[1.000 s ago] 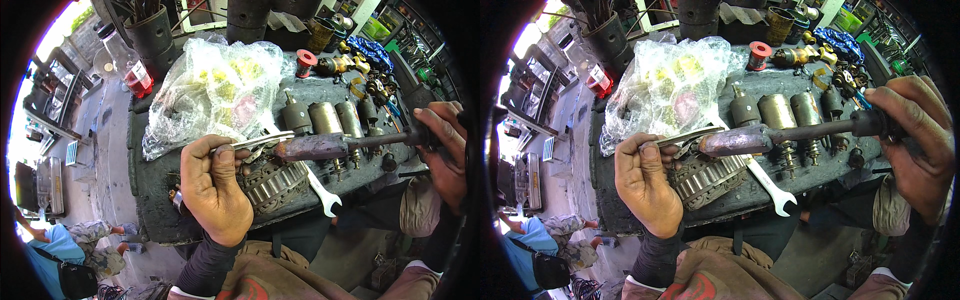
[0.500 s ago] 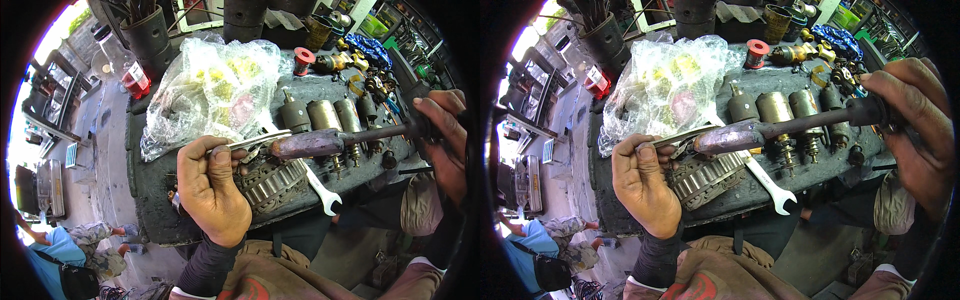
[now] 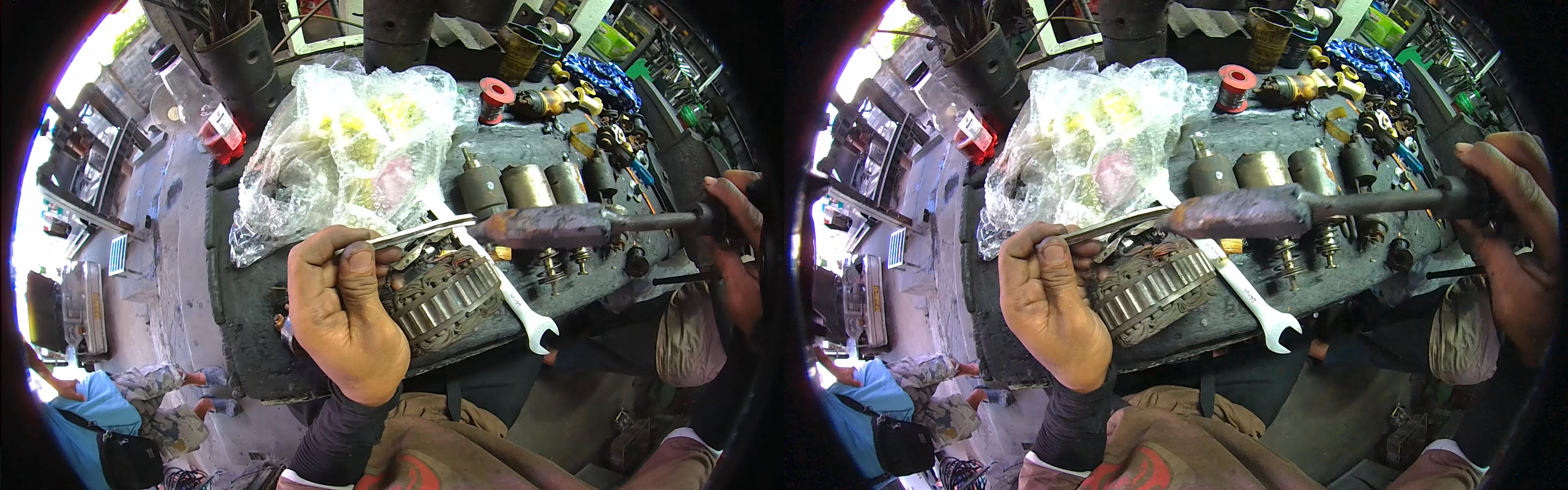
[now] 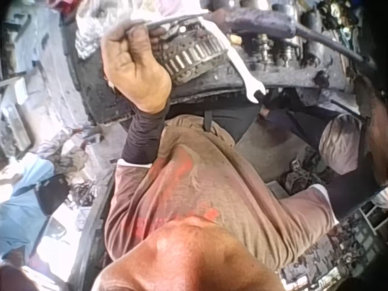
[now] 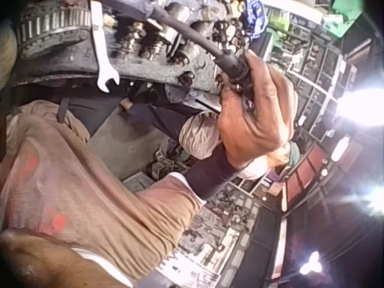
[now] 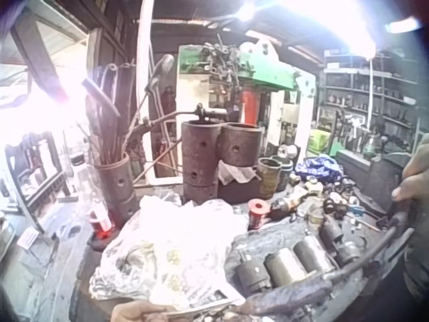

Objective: The person uses a screwdriver to adjust components on a mechanical assembly, then moves to a grinding machine to smooth a cylindrical metal part. The person handles the parts with both hands and uses tools to manipulate them.

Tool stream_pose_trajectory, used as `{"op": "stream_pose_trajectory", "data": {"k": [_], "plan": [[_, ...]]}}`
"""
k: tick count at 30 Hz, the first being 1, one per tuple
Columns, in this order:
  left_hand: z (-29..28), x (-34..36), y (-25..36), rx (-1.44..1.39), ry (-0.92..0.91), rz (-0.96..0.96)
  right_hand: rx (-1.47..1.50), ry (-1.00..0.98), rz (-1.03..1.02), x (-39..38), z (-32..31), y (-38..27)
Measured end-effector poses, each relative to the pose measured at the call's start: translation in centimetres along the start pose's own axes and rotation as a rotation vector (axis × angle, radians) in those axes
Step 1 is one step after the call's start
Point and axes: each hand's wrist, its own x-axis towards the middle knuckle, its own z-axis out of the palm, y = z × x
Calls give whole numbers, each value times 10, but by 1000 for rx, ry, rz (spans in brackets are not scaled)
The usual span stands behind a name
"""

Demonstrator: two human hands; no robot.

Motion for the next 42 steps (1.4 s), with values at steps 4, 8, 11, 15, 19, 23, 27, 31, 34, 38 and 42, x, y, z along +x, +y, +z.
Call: {"op": "stream_pose_trajectory", "data": {"k": [4,8,11,15,19,23,27,31,34,38,42], "plan": [[0,0,1,9,-2,4,15,-20,124,-7,-1,-4],[-2,0,-1,15,4,18,-30,-212,276,-16,-9,-13],[-2,0,-3,16,-4,30,15,-289,355,-21,-10,-14],[0,0,-3,13,-1,25,69,-322,361,-23,-9,-12],[-2,1,-3,21,-2,23,47,-270,334,-23,-3,-12],[-2,1,-4,10,-11,21,10,-177,293,-20,7,-16],[-1,1,-2,9,-9,18,4,-180,318,-23,7,-16],[-3,1,-7,10,-6,39,-17,-216,347,-24,3,-17],[-2,1,-5,8,2,31,-19,-346,394,-21,-15,-16],[-3,1,-6,11,5,38,-55,-337,433,-19,-18,-28],[-2,0,-1,1,9,5,-20,-270,336,-7,-13,-29]]}}
